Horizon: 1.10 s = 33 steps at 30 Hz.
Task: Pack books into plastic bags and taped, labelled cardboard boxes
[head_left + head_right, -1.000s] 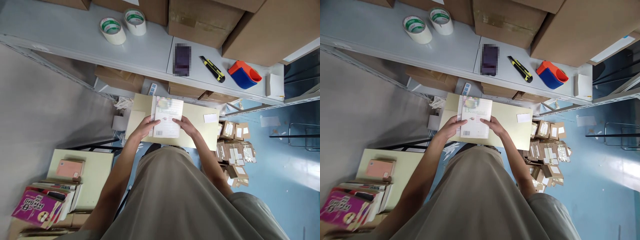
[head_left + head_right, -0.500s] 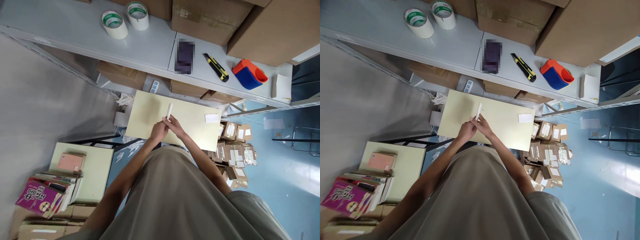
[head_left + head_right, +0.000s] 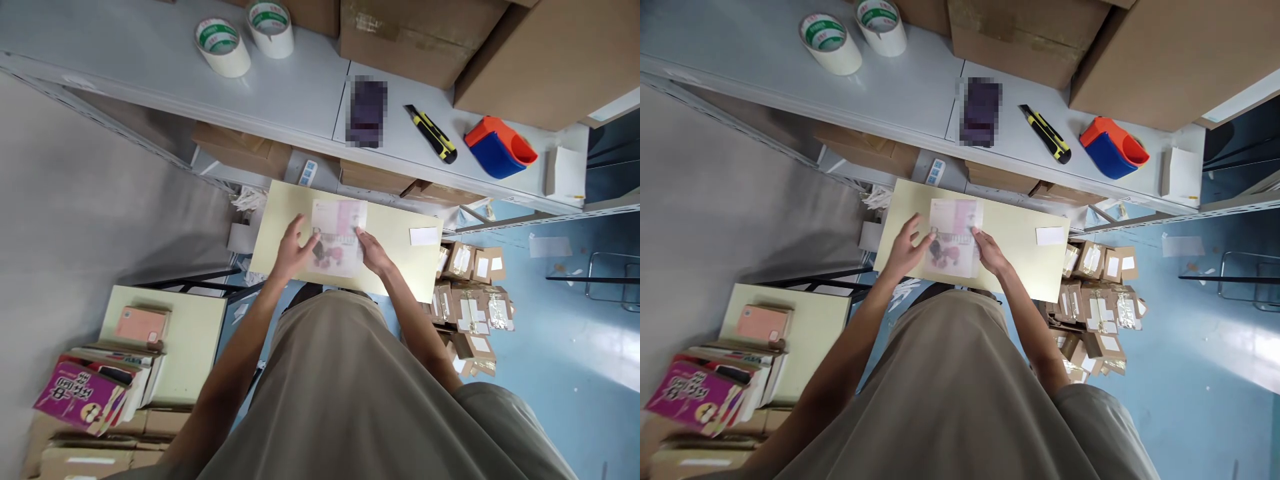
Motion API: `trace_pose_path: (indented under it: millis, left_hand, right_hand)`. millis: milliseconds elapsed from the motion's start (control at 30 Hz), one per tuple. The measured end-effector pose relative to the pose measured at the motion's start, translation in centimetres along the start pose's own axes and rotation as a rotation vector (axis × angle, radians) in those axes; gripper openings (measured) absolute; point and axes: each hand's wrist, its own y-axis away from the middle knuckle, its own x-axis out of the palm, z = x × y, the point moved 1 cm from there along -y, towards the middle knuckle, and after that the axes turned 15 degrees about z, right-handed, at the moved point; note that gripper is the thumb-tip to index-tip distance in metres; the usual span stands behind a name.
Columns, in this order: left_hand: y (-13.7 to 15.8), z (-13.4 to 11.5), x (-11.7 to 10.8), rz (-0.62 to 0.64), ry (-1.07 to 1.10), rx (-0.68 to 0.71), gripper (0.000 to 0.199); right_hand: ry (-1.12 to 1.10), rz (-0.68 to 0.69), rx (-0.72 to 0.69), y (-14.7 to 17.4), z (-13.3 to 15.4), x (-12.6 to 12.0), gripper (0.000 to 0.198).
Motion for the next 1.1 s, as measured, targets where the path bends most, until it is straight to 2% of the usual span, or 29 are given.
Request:
trace_pose_path:
  millis: [67, 167, 233, 400, 533, 633, 733, 800, 900, 1000, 1100]
  left_hand:
    - [0.3, -0.3, -1.5, 0.03, 0.176, -0.059, 0.081]
    - [1.1, -1.4, -2.3, 0.239, 0.422, -0.067, 0.075]
    - [1.6, -2.3, -2.3, 0.3, 0.487, -0.065, 0.072]
    - [1.7, -3.8, -1.8, 0.269, 0.492, -0.101, 0.075]
    - [1.3, -3.7, -1.9, 0.259, 0.473, -0.115, 0.078]
    - [0.8, -2.7, -1.9, 0.242, 0.424, -0.118, 0.077]
    - [0.0, -1.0, -1.0, 0.141, 0.27, -0.09, 0.077]
    - [-0.3, 0.0, 0.4, 0.101, 0.134, -0.067, 0.08]
    - [-0.4, 0.8, 3.6, 0.174, -0.037, -0.036, 0.082]
    - [-0.1, 0.8, 6.3, 0.189, -0.193, -0.042, 0.082]
    - [0.2, 0.3, 7.6, 0.171, -0.312, -0.081, 0.077]
  right_hand:
    - [-0.072, 0.038, -0.021, 0.7, 0.7, -0.3, 0.07]
    - [-0.128, 0.053, -0.028, 1.5, 1.6, -0.3, 0.071]
    - [-0.139, 0.052, -0.023, 1.7, 2.0, -0.1, 0.071]
    - [-0.152, 0.07, -0.055, 1.9, 2.9, 0.2, 0.07]
    - [-0.129, 0.076, -0.048, 1.9, 3.3, -0.1, 0.072]
    - [-0.11, 0.083, -0.053, 1.6, 3.2, -0.2, 0.073]
    - [-0.078, 0.071, -0.083, 1.0, 2.6, 0.1, 0.071]
    - [-0.031, 0.031, -0.091, 0.5, 1.9, 0.6, 0.068]
    - [0.031, -0.031, -0.081, -0.2, 0.6, 1.6, 0.067]
    - [0.085, -0.088, -0.085, -0.6, -0.5, 2.4, 0.066]
    - [0.142, -0.139, -0.087, -0.6, -1.3, 2.9, 0.07]
